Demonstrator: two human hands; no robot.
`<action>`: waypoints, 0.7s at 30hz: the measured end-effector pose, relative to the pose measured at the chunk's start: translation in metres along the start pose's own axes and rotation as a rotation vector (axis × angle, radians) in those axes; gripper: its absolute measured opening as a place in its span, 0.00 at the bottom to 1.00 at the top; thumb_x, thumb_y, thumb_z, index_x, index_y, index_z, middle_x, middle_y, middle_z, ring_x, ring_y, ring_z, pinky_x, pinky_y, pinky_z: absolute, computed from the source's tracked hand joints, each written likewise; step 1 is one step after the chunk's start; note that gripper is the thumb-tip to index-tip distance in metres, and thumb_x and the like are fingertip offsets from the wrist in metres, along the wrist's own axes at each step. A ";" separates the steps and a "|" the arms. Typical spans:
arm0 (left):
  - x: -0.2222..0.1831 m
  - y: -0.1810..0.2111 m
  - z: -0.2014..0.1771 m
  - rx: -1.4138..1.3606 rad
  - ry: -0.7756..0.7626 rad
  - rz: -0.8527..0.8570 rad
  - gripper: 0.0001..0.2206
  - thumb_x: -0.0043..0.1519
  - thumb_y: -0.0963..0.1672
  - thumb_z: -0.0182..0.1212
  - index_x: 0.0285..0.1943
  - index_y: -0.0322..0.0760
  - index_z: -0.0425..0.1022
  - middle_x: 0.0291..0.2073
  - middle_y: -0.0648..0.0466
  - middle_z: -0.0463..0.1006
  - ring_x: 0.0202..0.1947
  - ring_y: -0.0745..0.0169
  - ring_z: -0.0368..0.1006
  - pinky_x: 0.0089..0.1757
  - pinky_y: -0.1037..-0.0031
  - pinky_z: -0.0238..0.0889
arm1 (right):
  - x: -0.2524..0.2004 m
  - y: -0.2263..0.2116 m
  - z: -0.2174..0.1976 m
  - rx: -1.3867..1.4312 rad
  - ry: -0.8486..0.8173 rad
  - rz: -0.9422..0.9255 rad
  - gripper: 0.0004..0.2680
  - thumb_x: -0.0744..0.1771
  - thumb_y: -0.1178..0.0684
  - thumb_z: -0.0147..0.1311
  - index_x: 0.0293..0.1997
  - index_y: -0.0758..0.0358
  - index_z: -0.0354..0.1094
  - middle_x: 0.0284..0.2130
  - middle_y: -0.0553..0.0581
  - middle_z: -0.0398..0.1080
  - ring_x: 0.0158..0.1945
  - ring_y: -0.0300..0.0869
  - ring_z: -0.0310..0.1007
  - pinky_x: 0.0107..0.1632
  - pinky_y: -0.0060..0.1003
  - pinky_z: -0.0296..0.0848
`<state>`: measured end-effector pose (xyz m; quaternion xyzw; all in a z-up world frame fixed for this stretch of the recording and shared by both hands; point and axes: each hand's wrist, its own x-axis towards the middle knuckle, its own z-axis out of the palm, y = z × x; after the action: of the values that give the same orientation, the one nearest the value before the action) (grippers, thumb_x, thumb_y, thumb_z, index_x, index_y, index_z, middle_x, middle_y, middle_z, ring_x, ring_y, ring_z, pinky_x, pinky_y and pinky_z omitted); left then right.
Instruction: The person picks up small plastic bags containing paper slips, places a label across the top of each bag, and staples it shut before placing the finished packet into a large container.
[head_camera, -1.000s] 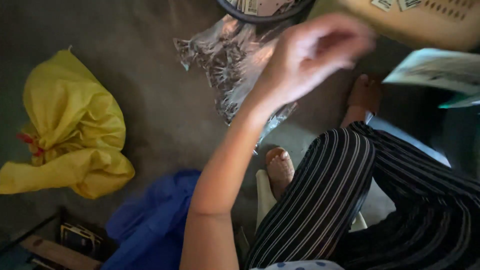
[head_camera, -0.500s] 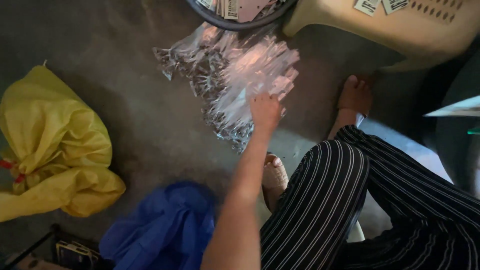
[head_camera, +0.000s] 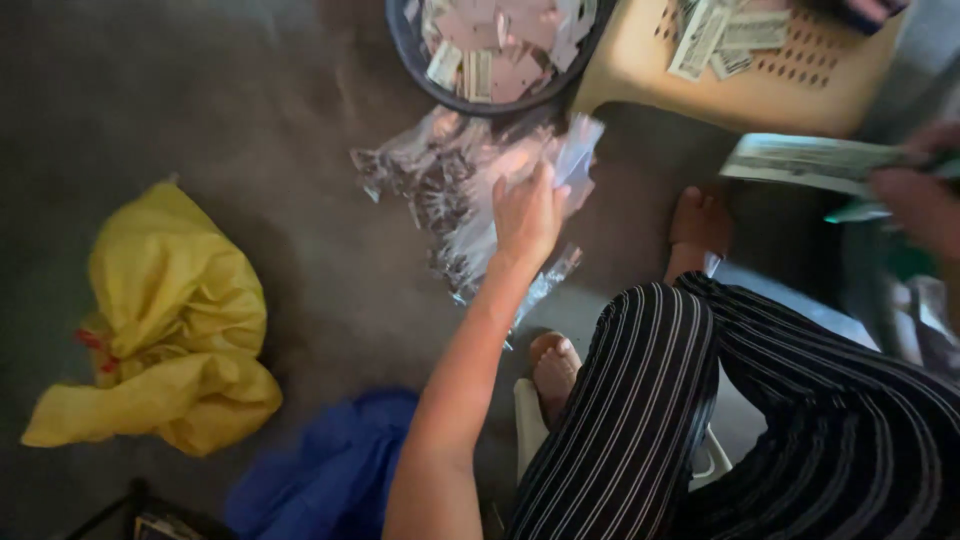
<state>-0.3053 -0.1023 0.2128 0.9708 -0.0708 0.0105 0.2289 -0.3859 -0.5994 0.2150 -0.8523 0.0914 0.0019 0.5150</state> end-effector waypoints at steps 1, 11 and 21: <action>0.010 0.015 -0.027 -0.064 0.016 0.038 0.16 0.56 0.47 0.67 0.48 0.34 0.72 0.31 0.45 0.82 0.37 0.44 0.78 0.52 0.48 0.57 | -0.012 -0.076 0.035 0.007 0.019 -0.017 0.07 0.71 0.58 0.59 0.51 0.64 0.65 0.40 0.56 0.71 0.41 0.40 0.72 0.45 0.33 0.72; 0.006 0.160 -0.253 -0.284 0.333 0.455 0.06 0.66 0.43 0.63 0.41 0.39 0.71 0.34 0.53 0.79 0.38 0.52 0.75 0.44 0.60 0.61 | -0.045 -0.339 0.113 -0.226 0.212 -0.397 0.13 0.65 0.57 0.70 0.48 0.68 0.67 0.39 0.60 0.74 0.43 0.41 0.78 0.47 0.37 0.74; -0.042 0.178 -0.330 -0.703 0.428 0.442 0.20 0.56 0.45 0.72 0.51 0.32 0.69 0.47 0.50 0.74 0.50 0.54 0.73 0.53 0.65 0.67 | -0.074 -0.427 0.075 0.152 0.049 -0.530 0.11 0.67 0.64 0.66 0.48 0.67 0.65 0.42 0.55 0.75 0.47 0.35 0.75 0.53 0.31 0.75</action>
<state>-0.3682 -0.1071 0.5848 0.7719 -0.2263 0.2345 0.5458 -0.3842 -0.3287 0.5620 -0.8051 -0.1224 -0.1605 0.5578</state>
